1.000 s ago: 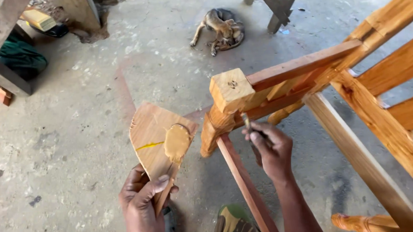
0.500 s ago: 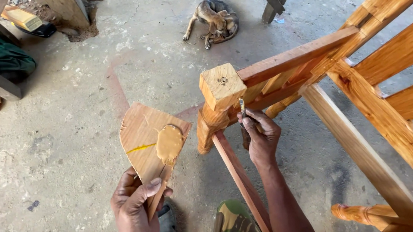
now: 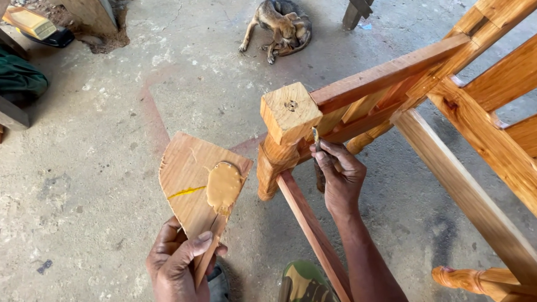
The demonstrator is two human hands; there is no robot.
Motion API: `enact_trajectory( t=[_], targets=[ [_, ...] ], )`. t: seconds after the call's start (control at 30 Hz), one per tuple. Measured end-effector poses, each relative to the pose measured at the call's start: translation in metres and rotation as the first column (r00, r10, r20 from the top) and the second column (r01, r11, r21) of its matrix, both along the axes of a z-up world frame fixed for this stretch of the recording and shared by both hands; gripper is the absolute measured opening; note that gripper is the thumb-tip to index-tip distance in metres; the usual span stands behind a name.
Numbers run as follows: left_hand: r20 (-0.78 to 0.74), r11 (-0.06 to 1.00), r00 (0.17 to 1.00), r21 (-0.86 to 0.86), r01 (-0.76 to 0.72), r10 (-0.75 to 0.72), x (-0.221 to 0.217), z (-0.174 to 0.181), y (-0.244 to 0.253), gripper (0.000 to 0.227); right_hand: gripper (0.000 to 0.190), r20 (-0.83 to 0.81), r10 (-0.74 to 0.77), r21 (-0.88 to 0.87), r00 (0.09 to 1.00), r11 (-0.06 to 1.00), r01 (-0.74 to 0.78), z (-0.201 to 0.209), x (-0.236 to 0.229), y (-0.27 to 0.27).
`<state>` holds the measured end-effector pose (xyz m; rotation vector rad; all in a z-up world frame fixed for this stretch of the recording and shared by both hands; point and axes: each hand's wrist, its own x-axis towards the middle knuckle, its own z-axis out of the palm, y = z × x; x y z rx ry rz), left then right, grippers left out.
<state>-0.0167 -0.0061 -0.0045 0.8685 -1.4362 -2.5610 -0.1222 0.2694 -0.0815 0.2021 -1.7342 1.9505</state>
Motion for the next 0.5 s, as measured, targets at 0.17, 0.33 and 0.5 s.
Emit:
enact_trajectory(
  t=[0.17,0.33,0.5],
  targets=[
    [-0.023,1.0,1.0,0.008,0.008,-0.008,0.002,-0.003,-0.001,0.053,0.018,-0.061,-0.05,0.127,0.997,0.99,0.058,0.004,0.002,-0.004],
    [-0.03,1.0,1.0,0.011,0.005,-0.004,0.003,-0.007,-0.003,0.053,0.017,-0.2,-0.212,0.416,0.957,0.866,0.279,0.013,0.003,-0.011],
    [-0.009,1.0,1.0,0.018,0.002,-0.002,0.002,-0.004,-0.002,0.052,0.02,-0.27,-0.245,0.481,0.931,0.803,0.351,0.01,0.002,-0.013]
  ],
)
